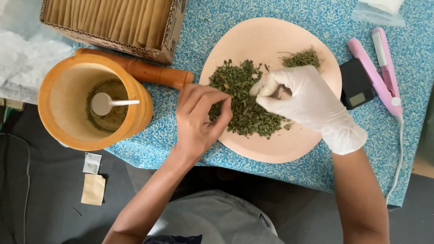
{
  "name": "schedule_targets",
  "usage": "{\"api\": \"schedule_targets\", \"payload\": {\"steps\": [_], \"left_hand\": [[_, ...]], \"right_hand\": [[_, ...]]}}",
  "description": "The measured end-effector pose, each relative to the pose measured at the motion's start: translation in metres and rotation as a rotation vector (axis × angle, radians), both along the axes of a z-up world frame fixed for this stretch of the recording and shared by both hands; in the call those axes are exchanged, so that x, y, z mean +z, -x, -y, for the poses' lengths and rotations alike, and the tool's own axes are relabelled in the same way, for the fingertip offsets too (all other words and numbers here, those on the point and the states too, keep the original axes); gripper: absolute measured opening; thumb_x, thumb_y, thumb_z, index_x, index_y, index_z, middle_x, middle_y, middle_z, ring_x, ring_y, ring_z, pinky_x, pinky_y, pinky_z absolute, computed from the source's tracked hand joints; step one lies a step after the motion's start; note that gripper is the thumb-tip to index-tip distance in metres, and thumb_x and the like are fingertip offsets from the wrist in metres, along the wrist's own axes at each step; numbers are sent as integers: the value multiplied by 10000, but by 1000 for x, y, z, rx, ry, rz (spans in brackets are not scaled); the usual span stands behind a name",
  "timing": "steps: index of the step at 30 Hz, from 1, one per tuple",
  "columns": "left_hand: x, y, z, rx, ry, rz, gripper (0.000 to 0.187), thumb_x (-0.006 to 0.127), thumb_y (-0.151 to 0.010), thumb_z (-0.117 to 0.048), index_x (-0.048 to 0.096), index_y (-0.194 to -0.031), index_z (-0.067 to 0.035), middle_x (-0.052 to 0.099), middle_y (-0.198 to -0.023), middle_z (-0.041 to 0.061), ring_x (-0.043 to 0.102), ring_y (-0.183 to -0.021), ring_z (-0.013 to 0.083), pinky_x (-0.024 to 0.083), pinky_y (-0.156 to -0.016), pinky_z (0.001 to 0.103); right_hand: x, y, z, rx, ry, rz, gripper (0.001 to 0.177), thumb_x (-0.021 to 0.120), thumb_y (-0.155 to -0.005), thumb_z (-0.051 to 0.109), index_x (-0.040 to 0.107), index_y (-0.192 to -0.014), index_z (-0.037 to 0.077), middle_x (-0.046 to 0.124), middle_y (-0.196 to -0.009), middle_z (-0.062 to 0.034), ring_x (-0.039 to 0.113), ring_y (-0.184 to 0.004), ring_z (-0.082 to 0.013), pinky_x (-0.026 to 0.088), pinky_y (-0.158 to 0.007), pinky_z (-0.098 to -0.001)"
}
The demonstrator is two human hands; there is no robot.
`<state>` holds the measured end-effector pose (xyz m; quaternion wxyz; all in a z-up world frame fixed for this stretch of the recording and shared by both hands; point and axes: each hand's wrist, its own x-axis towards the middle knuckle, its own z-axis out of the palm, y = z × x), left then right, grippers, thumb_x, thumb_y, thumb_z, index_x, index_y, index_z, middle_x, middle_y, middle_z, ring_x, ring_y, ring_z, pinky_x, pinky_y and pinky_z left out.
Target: Sorting dried tea leaves on a plate by hand to separate stems or impurities.
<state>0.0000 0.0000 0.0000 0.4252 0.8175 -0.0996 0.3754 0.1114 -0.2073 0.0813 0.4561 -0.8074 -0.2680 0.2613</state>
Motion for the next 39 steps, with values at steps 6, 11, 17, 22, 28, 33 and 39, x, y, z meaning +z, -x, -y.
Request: {"api": "schedule_targets", "payload": {"steps": [6,11,17,22,28,33,39], "left_hand": [[5,1,1,-2,-5,-7,98,757,-991,9,752,-1050,-69,678,-910,54,680,-878,266,570,-780,389],[-2,-2,1,-1,-18,10,100,759,-983,8,752,-1044,-71,677,-909,49,675,-876,258,565,-785,381],[-6,-1,1,-11,-25,12,93,778,-966,-1,762,-1023,-73,684,-893,47,679,-865,254,570,-779,383],[-5,1,0,-21,-16,18,71,769,-982,-12,755,-1013,-74,671,-894,45,675,-857,252,565,-769,380],[1,6,-4,-38,-19,75,66,758,-984,-8,756,-1018,-65,681,-909,62,687,-853,249,564,-772,366],[-7,5,-5,-31,-21,94,72,795,-936,-11,782,-976,-70,707,-884,62,707,-826,269,570,-751,382],[0,8,-5,-41,-10,93,96,791,-926,10,779,-979,-69,689,-889,64,695,-847,274,573,-749,381]], "right_hand": [[-5,-12,18,124,213,268,87,856,-931,112,830,-962,36,832,-986,-146,778,-914,-300,591,-790,-386],[-15,-18,31,187,380,377,139,796,-988,238,857,-1014,116,829,-1027,-66,766,-977,-259,604,-882,-380],[-24,-11,32,274,470,590,214,740,-1047,338,863,-1041,162,827,-1049,-20,758,-1011,-228,621,-923,-373],[-43,-1,33,274,448,741,148,791,-1007,263,830,-978,123,805,-1004,-45,761,-976,-271,641,-876,-403],[-73,10,36,211,517,980,105,738,-1017,267,735,-937,199,708,-933,38,697,-900,-214,602,-826,-367],[-83,9,42,226,550,1255,176,759,-1040,296,690,-900,213,675,-936,79,664,-879,-170,573,-802,-347],[-100,9,39,193,529,1361,152,690,-986,192,632,-845,192,618,-928,8,589,-839,-242,513,-743,-403]]}}
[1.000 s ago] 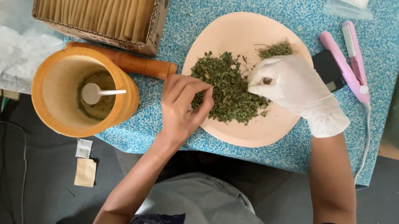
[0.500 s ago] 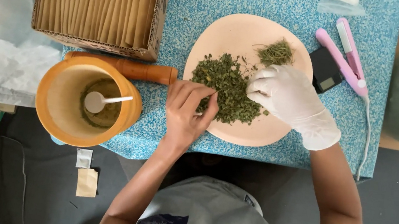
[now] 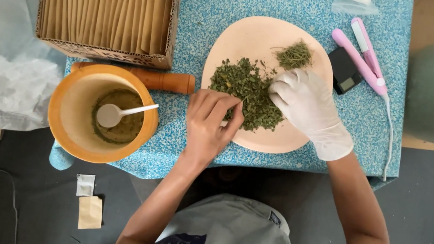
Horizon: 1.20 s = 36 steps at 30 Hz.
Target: Sorting dried tea leaves on a plate by hand to separate stems or impurities.
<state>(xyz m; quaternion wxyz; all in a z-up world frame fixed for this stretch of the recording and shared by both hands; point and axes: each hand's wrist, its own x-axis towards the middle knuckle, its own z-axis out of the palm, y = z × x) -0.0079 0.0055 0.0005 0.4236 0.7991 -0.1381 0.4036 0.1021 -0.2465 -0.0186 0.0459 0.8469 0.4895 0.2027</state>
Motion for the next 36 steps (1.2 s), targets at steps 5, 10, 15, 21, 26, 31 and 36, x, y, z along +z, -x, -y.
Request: {"api": "schedule_targets", "payload": {"steps": [5,10,15,21,26,31,36], "left_hand": [[-5,1,0,-20,10,0,79,780,-936,3,779,-978,-64,698,-886,72,698,-849,278,584,-754,384],[-5,1,-1,-28,2,17,65,774,-952,-9,783,-989,-62,700,-895,80,697,-855,280,588,-761,386],[-21,1,5,-90,10,0,64,788,-954,-34,820,-986,-80,750,-904,71,718,-899,254,594,-803,368],[-16,3,11,-224,-40,-2,66,778,-966,-55,835,-982,-85,790,-1044,96,731,-1011,271,587,-897,379],[0,4,7,-229,-47,21,38,785,-991,-56,818,-977,-66,796,-1046,92,742,-972,278,596,-866,375],[-4,3,8,-246,-34,33,34,784,-1000,-32,812,-984,-42,799,-1022,115,748,-934,294,609,-845,378],[-12,3,12,-218,3,-7,76,807,-934,72,818,-988,19,807,-1010,163,769,-929,313,657,-839,380]], "right_hand": [[-21,5,-1,-121,-76,10,82,700,-900,261,625,-887,233,586,-955,56,590,-833,-176,500,-733,-352],[0,24,-12,-148,-162,-9,149,772,-875,186,624,-867,202,594,-865,24,646,-748,-218,543,-720,-363],[14,36,-13,-99,-261,-32,174,825,-993,236,661,-942,204,664,-915,55,682,-769,-170,582,-783,-315],[24,46,-22,-60,-264,-107,131,789,-969,149,663,-934,147,718,-979,-20,717,-828,-211,592,-792,-355],[44,60,-31,-52,-300,-118,115,766,-973,116,661,-957,159,725,-1003,-11,708,-826,-212,590,-789,-355],[48,63,-31,-44,-343,-127,107,777,-981,104,684,-967,155,736,-1017,-20,709,-827,-227,593,-781,-364],[56,60,-28,-71,-555,-447,69,859,-982,41,807,-989,86,809,-1064,-77,748,-879,-205,603,-845,-331]]}}
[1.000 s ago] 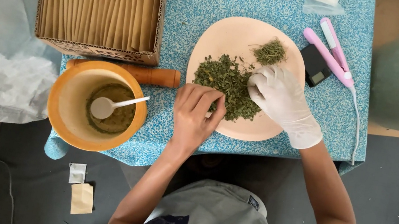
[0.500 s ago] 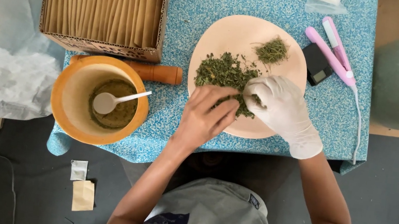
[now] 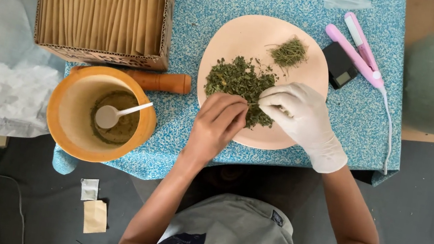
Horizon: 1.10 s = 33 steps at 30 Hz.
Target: Sorting dried tea leaves on a plate by hand to separate stems or impurities.
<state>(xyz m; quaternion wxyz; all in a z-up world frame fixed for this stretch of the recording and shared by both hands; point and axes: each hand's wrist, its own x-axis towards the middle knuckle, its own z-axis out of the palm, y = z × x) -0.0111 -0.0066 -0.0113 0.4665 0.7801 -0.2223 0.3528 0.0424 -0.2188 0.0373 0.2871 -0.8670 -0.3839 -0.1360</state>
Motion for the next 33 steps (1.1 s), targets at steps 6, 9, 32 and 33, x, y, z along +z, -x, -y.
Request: {"api": "schedule_targets", "payload": {"steps": [6,9,32,33], "left_hand": [[8,0,-4,49,31,-17,98,801,-938,92,799,-1019,36,788,-1015,160,767,-937,319,668,-821,392],[15,1,-7,30,66,-64,79,784,-962,83,802,-1026,41,791,-1013,176,770,-941,331,668,-839,406],[39,-177,44,-222,-81,-298,80,742,-954,-23,697,-893,-47,706,-807,106,702,-764,266,610,-694,431],[35,-180,42,-234,-91,-313,59,748,-943,-34,710,-906,-62,723,-819,111,708,-770,275,608,-705,436]], "right_hand": [[1,13,4,-113,-476,-673,132,882,-903,-31,854,-1022,21,832,-1078,-147,662,-820,-84,501,-699,-243],[8,13,2,-215,-599,-855,203,885,-863,-90,853,-1052,-21,821,-1097,-216,761,-899,-185,594,-807,-281],[21,-110,57,-164,-316,-510,111,939,-897,142,864,-978,136,745,-783,-21,602,-719,-68,451,-672,-217],[31,-104,53,-153,-344,-562,99,933,-899,100,866,-967,125,744,-755,-17,575,-696,-43,424,-636,-182]]}}
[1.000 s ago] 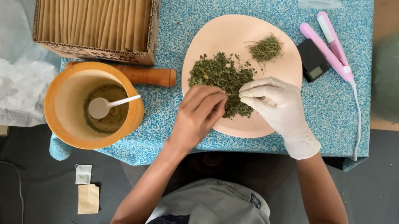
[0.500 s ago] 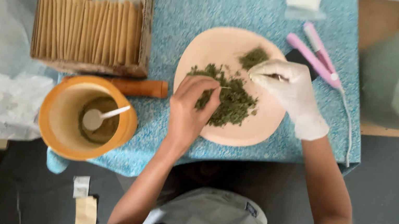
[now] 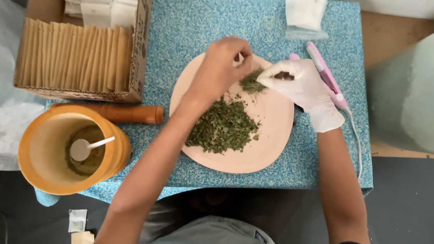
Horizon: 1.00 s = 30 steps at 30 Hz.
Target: Sorting dried tea leaves on a plate by hand to separate stems or impurities.
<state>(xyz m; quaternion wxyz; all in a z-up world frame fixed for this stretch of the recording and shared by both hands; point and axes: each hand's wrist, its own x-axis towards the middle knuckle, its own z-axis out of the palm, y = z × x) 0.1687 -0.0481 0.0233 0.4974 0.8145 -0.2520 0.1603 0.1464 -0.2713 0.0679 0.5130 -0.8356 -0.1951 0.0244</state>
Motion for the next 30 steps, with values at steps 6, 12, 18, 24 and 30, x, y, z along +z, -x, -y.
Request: {"api": "schedule_targets", "payload": {"steps": [6,12,18,24,30], "left_hand": [[-1,-1,-17,59,-22,81,104,720,-992,-21,705,-930,-103,707,-858,45,697,-812,227,609,-730,363],[-19,3,4,-1,-111,186,74,759,-990,-22,744,-970,-91,713,-897,69,724,-898,254,628,-817,353],[-19,11,4,-31,-205,226,61,727,-1028,-28,752,-1010,-80,713,-918,72,724,-919,242,614,-861,347],[-9,15,1,-38,-203,186,58,727,-1042,-28,754,-1025,-76,707,-907,75,701,-872,208,609,-818,339],[-2,20,3,-97,73,-37,56,728,-1044,-22,761,-1017,-58,742,-896,90,695,-834,216,607,-753,349]], "right_hand": [[-29,-8,9,31,-78,64,144,949,-889,48,861,-995,94,805,-917,-50,653,-791,-57,489,-695,-193],[-52,-24,26,103,90,416,73,913,-969,30,853,-1011,29,834,-1086,-110,751,-903,-252,590,-777,-314],[-57,-26,31,107,195,547,66,858,-1006,47,826,-1034,-2,820,-1161,-121,753,-1000,-314,595,-881,-379],[-59,-31,32,104,338,690,146,805,-1043,106,836,-1178,59,781,-1281,-110,725,-1098,-344,585,-948,-459],[-39,-11,11,91,340,726,312,930,-981,283,861,-1200,72,808,-1091,-141,750,-972,-283,570,-943,-395]]}}
